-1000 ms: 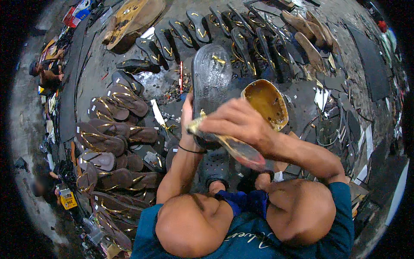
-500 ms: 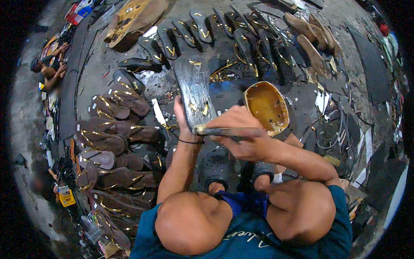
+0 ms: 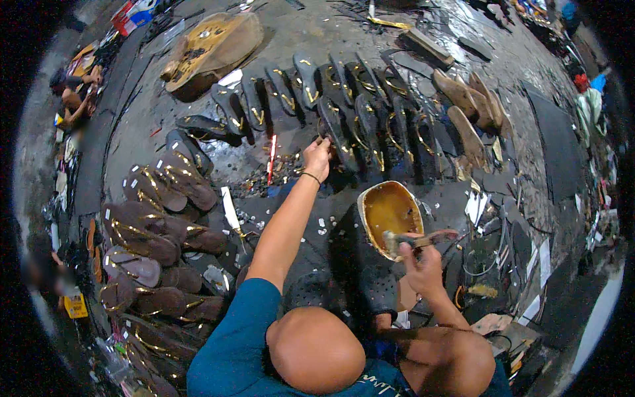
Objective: The person sits on the floor and repeatedly picks up black flip-flops, applies a gold-colored substance to the straps using a brush, and places them back in a pile. The person continues this process for multiple sandals throughout the clip.
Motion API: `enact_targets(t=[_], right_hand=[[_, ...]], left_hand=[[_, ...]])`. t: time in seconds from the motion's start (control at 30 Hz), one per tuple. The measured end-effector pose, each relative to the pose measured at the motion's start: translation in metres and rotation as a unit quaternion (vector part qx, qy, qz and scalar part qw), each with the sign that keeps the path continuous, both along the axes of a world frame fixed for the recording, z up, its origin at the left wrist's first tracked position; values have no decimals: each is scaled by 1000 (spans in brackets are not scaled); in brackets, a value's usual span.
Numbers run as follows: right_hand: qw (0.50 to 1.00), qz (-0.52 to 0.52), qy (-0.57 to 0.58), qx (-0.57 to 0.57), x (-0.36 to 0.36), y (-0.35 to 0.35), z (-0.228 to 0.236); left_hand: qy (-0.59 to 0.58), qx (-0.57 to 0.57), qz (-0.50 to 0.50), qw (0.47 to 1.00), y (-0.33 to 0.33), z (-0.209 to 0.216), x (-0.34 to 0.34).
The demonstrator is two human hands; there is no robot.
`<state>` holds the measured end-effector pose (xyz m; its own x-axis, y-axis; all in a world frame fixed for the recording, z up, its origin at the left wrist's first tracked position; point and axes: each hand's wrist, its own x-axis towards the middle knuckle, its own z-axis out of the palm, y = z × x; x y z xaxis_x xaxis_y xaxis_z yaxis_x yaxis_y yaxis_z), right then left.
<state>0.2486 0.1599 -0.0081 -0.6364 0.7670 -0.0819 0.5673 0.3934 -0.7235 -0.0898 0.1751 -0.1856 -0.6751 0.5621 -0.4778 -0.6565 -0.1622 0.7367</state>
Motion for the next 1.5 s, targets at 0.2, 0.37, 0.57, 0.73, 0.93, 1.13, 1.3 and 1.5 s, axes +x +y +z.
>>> enact_targets(t=[0.2, 0.37, 0.57, 0.73, 0.93, 1.13, 1.3, 1.5], right_hand=[[983, 60, -20, 174, -27, 26, -12], [966, 71, -8, 249, -30, 30, -34], [975, 101, -162, 112, -12, 32, 6], [935, 125, -300, 141, 14, 22, 6], [963, 42, -236, 121, 23, 15, 15], [943, 161, -283, -69, 32, 21, 21], [890, 6, 105, -444, -2, 20, 27], [765, -39, 272, -583, -86, 16, 68]], left_hand=[[114, -78, 29, 990, -80, 21, 10], [348, -94, 121, 925, -199, 98, 45], [515, -408, 409, 633, -354, 197, -45], [378, -323, 329, 803, -401, 224, -69], [401, -264, -75, 874, -294, 179, 96], [596, -337, -239, 689, -273, 53, 123], [623, -410, -244, 620, -248, 39, 87], [-3, 101, -18, 995, -203, 109, 67]])
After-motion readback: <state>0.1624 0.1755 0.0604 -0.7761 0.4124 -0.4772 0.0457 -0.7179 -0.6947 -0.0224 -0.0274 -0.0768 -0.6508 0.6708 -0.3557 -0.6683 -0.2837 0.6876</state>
